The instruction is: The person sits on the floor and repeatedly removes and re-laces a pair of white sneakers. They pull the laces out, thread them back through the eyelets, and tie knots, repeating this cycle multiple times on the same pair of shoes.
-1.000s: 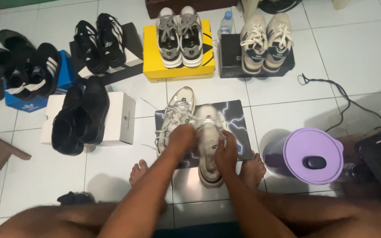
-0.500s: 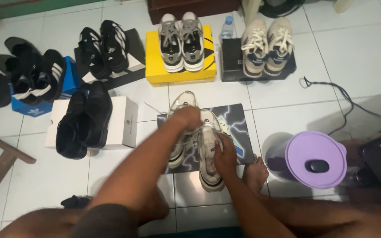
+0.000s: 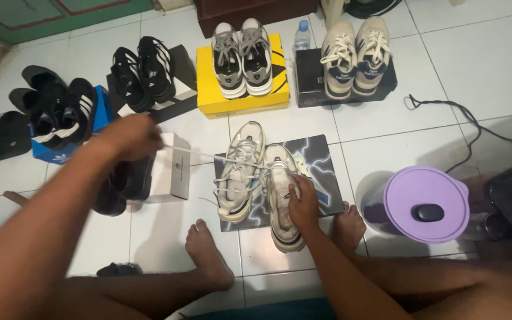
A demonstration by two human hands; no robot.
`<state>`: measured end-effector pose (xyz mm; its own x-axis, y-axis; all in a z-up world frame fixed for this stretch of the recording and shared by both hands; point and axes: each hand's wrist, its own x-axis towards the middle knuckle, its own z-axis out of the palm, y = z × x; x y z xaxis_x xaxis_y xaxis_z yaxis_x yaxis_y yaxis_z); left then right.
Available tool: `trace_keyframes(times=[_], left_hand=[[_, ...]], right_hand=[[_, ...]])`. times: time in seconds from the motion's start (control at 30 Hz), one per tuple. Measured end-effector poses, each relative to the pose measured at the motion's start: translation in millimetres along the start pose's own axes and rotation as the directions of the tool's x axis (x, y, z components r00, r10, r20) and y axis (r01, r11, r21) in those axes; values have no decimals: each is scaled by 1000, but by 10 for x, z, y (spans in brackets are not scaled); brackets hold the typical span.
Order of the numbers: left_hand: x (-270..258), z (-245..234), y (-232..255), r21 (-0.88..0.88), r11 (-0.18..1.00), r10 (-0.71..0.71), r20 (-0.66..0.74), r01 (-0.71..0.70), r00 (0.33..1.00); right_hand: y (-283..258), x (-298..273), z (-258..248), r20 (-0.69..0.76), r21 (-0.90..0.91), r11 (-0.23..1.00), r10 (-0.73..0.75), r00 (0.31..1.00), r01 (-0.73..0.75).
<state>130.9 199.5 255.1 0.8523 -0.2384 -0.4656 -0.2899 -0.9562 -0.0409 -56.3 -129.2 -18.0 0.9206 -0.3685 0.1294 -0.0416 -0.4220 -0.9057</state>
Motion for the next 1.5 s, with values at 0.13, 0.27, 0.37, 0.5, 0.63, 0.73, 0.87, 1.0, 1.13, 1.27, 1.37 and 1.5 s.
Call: trace_keyframes(times=[0.13,0.27,0.37,0.5,0.63,0.73,0.87,1.0,1.13,1.27,1.37,1.5], left_hand=[[-543,-120,-378,1,995,-92,-261,95,961],[-921,-160,-601,-17,986,-158,-389,164,908],[-1244,-246,-870,-52,977,-205,-464,204,862],[-1550,-268,-1036,-166,969,-245,-542,183,804],[-1692,-382,-855,-309,949,-246,-591,66,768],[-1820,-513,-647,-444,881,-183,-637,-162,749],[-1778,-502,-276,-587,534,41,-701,-608,712],[-1092,-251,663,-747,398,163,-513,-532,843],[-515,23,1763,-471,307,364,-744,-827,560],[-229,2,1930,-596,-158,-353,-710,-787,609],[-109,114,1640,-533,-209,-504,-660,-820,557],[91,395,1893,-707,-34,-121,-699,-707,705]], right_hand=[[-38,16,28,13,-1,1000,24,1000,-24],[-4,1,-43,21,17,999,50,999,-50],[-36,11,-10,4,-51,998,-45,999,45],[-70,-3,-29,-4,-15,1000,10,1000,-10],[-131,-14,-65,-67,-44,998,41,997,-44],[-203,-11,-73,-71,-60,993,102,992,-106],[-235,102,-70,-35,-178,972,149,988,-153],[-159,221,-91,-23,-280,955,91,996,-94],[-121,256,-76,-21,-202,976,81,997,-83],[25,333,-115,-1,-216,971,109,994,-106],[201,273,-114,-30,-107,994,-35,999,31],[324,322,-54,11,-118,986,116,993,-114]])
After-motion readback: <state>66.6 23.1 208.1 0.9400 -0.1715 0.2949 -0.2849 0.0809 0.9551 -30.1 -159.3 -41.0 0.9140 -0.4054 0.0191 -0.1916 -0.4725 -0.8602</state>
